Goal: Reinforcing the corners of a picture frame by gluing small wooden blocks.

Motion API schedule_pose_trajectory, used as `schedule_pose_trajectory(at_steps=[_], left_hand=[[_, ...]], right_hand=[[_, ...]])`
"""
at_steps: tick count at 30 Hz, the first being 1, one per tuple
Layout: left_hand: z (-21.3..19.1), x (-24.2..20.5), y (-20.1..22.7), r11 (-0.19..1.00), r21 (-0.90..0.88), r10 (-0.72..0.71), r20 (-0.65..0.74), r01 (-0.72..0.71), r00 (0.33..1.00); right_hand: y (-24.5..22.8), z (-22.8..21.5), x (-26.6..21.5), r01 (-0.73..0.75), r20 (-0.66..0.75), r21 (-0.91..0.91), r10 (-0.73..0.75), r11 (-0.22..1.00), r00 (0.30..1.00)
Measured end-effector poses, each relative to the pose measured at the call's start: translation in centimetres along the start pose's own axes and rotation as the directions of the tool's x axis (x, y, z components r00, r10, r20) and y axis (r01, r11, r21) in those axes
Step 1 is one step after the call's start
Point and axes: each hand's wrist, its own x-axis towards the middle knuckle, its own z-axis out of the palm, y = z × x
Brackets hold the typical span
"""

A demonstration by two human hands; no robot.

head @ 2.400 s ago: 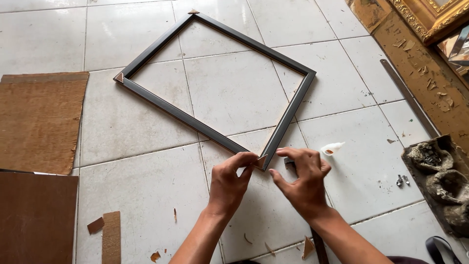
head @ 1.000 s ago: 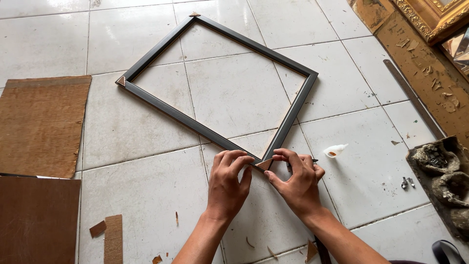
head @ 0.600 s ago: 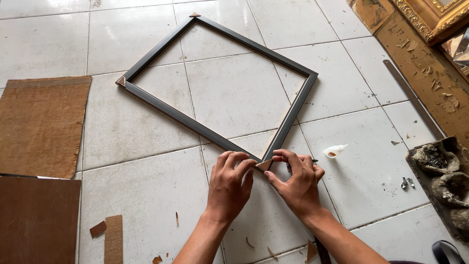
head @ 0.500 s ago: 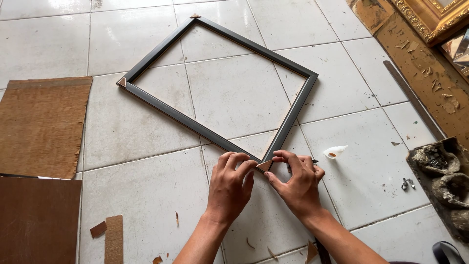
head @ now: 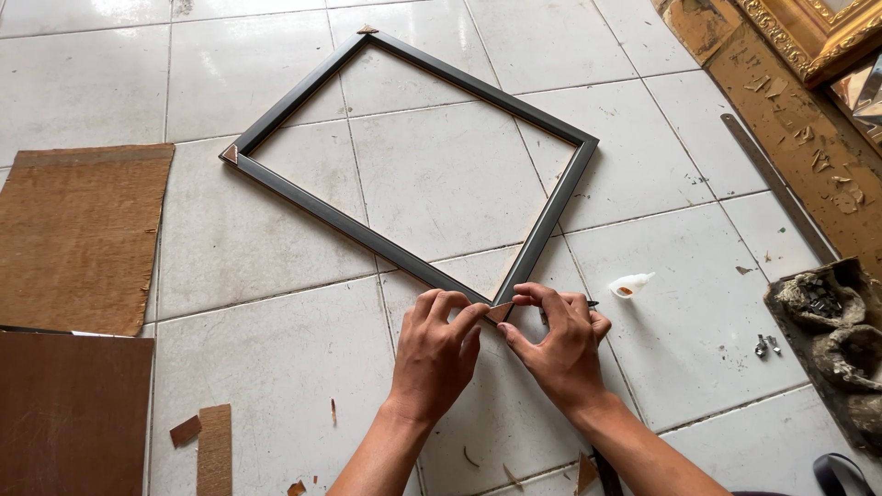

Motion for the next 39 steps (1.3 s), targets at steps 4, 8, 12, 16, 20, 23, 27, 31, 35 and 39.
schedule_pose_trajectory(at_steps=[4,8,12,16,20,23,27,31,35,39], left_hand=[[0.1,-0.2,-0.1,0.999,0.03,0.02,-0.002,-0.02,1.0],[0.4,-0.4,-0.2,0.993,0.102,0.058,0.029,-0.061,0.998],[0.2,-0.5,0.2,0.99,0.138,0.039,0.013,-0.041,0.999],[0.2,-0.2,1.0,0.987,0.152,-0.064,0.028,0.059,0.998],[0.4,-0.3,1.9,0.972,0.205,-0.136,0.108,0.112,0.985],[0.2,-0.4,2.5,0.968,0.206,-0.174,0.147,0.142,0.974],[0.1,-0.5,2.8,0.966,0.205,-0.189,0.148,0.157,0.971],[0.4,-0.8,2.3,0.971,0.193,-0.172,0.143,0.143,0.975],[0.9,-0.7,0.6,0.985,0.169,-0.018,0.049,0.009,0.999],[2.6,-0.9,-2.1,0.955,0.28,0.067,0.132,-0.102,0.989]], right_hand=[[-0.2,-0.4,-0.3,0.019,-0.04,0.008,-0.019,1.0,0.999],[-0.9,-1.7,-0.5,0.189,-0.116,-0.095,-0.2,0.977,0.973],[-0.5,-2.0,-0.8,0.306,-0.049,-0.178,-0.319,0.935,0.946],[-0.9,-2.0,-0.8,0.292,-0.032,-0.247,-0.309,0.924,0.951],[-0.9,-1.1,-1.3,0.319,-0.007,-0.354,-0.344,0.879,0.939],[-0.4,-0.4,-1.8,0.341,0.016,-0.387,-0.363,0.857,0.932],[0.4,0.3,-2.4,0.355,0.028,-0.443,-0.383,0.823,0.923],[-0.2,-0.3,-2.7,0.344,0.031,-0.423,-0.366,0.839,0.93],[-1.3,-1.6,-2.1,0.258,-0.006,-0.257,-0.269,0.931,0.963],[-2.4,-3.8,-1.4,0.114,-0.056,0.009,-0.114,0.993,0.992]])
